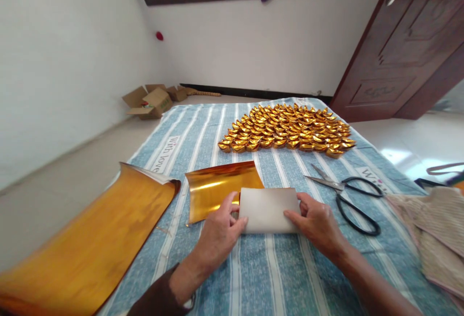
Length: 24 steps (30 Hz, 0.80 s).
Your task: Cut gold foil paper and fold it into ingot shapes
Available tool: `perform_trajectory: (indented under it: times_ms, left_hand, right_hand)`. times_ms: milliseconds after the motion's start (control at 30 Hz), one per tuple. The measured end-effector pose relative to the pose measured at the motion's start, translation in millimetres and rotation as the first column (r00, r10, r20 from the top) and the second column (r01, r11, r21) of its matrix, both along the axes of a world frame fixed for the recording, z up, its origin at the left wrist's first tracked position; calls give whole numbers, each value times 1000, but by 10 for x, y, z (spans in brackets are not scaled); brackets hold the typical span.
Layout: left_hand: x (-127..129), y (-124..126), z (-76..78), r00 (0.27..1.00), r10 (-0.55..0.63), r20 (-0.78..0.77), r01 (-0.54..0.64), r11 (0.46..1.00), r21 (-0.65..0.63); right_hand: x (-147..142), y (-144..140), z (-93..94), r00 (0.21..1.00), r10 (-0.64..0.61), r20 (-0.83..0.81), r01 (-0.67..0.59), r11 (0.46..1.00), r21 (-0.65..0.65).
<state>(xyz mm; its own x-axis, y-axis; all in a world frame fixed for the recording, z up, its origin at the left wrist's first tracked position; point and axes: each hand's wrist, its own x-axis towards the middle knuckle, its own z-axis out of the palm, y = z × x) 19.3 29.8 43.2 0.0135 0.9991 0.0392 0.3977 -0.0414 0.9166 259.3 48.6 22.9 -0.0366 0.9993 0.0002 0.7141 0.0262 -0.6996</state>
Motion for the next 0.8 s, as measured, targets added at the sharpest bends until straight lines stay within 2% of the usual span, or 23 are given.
perform_trajectory:
  times_ms: [67,100,167,200,300,367,567,800]
  left_hand:
    - [-13,-15,-38,978,35,-207,0,986,166]
    - [-9,-30,-44,947,49,-318,38,964,261]
    - [29,-70,-28,863,52,-502,179,898,401]
    - [67,-93,-10,821,22,-570,269,866,421]
    - [223,-150,36,703,-166,-692,505,802,320]
    - [324,-170,29,645,-256,-720,566,793,224]
    - [411,-183,-84,569,-357,-741,591,804,67]
    - [395,-233,-165,573,-340,-746,563,825,57]
  right_hand:
    - [-23,18,1,999,6,46,-7,999,31]
    - [-30,24,5,998,13,67,-16,999,44]
    - [-38,34,17,995,37,97,-43,997,56]
    - [-41,38,23,993,47,107,-53,997,55]
    - [-51,47,27,988,49,147,-56,997,45]
    - [-60,48,14,981,21,192,-33,998,60]
    - [-69,28,-30,939,-23,343,-35,986,163]
    - [-28,39,-60,919,22,393,-108,975,197]
